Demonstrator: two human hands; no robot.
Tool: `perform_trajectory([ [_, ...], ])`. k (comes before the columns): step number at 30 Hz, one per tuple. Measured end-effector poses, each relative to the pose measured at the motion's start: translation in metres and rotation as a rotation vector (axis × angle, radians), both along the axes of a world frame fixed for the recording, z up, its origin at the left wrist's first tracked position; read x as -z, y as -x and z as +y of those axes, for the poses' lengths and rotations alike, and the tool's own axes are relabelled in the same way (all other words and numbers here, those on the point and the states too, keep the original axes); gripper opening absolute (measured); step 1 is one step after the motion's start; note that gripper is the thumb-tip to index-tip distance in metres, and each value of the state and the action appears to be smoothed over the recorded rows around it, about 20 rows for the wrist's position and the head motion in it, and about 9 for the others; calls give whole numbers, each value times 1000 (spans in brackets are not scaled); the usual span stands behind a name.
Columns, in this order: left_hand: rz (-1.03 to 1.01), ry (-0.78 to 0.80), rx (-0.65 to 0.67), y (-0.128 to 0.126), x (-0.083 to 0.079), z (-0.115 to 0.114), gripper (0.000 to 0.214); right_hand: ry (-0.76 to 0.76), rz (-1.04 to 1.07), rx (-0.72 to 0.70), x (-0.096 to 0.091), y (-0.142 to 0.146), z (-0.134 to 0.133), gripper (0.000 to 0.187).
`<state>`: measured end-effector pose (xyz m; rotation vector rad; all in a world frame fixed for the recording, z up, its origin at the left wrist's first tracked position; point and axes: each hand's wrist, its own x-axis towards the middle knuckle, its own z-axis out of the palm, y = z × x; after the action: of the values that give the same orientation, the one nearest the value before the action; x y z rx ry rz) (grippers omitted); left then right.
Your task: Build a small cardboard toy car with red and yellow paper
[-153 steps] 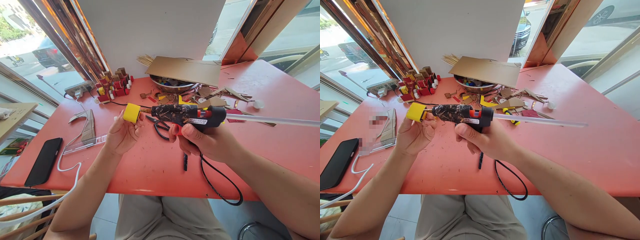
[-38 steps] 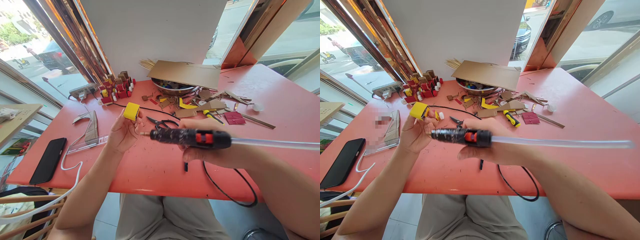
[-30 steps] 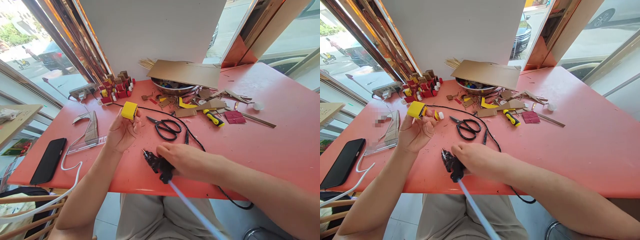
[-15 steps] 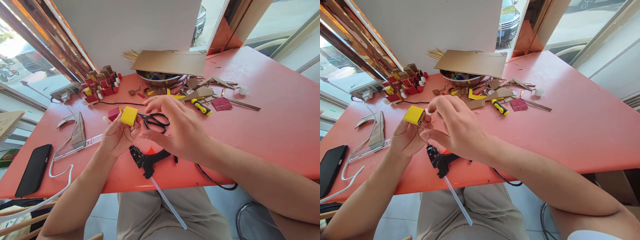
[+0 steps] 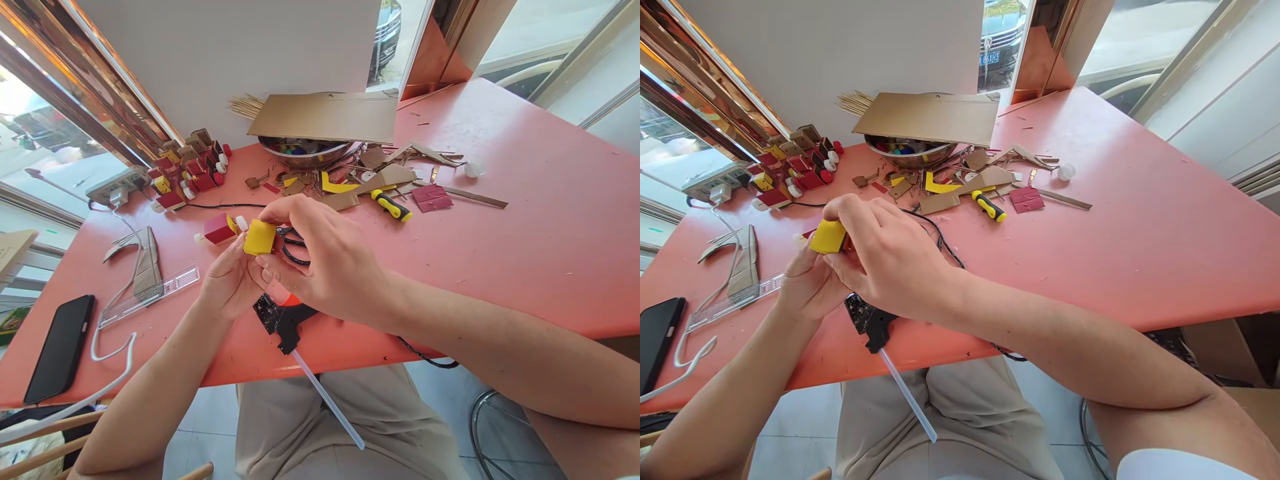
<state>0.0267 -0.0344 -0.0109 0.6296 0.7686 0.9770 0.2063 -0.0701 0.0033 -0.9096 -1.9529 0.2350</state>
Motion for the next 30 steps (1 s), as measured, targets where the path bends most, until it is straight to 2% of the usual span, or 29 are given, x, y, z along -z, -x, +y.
perform_trajectory([
  [11,25,-5,34,4,3,0,15,30,-6,-5,-1,-1,-1,13],
  [16,-22,28,67,-1,-2,-2,7,-4,64,-44,2,-4,-1,12],
  [21,-9,22,100,-7,-8,-5,9,72,83,-51,3,-7,-1,16],
  [24,-6,3,90,-6,-6,-5,2,90,64,-43,0,-10,-2,16],
  [30,-55,-24,116,-5,-2,-5,11,65,46,-17,-1,-13,-1,14],
])
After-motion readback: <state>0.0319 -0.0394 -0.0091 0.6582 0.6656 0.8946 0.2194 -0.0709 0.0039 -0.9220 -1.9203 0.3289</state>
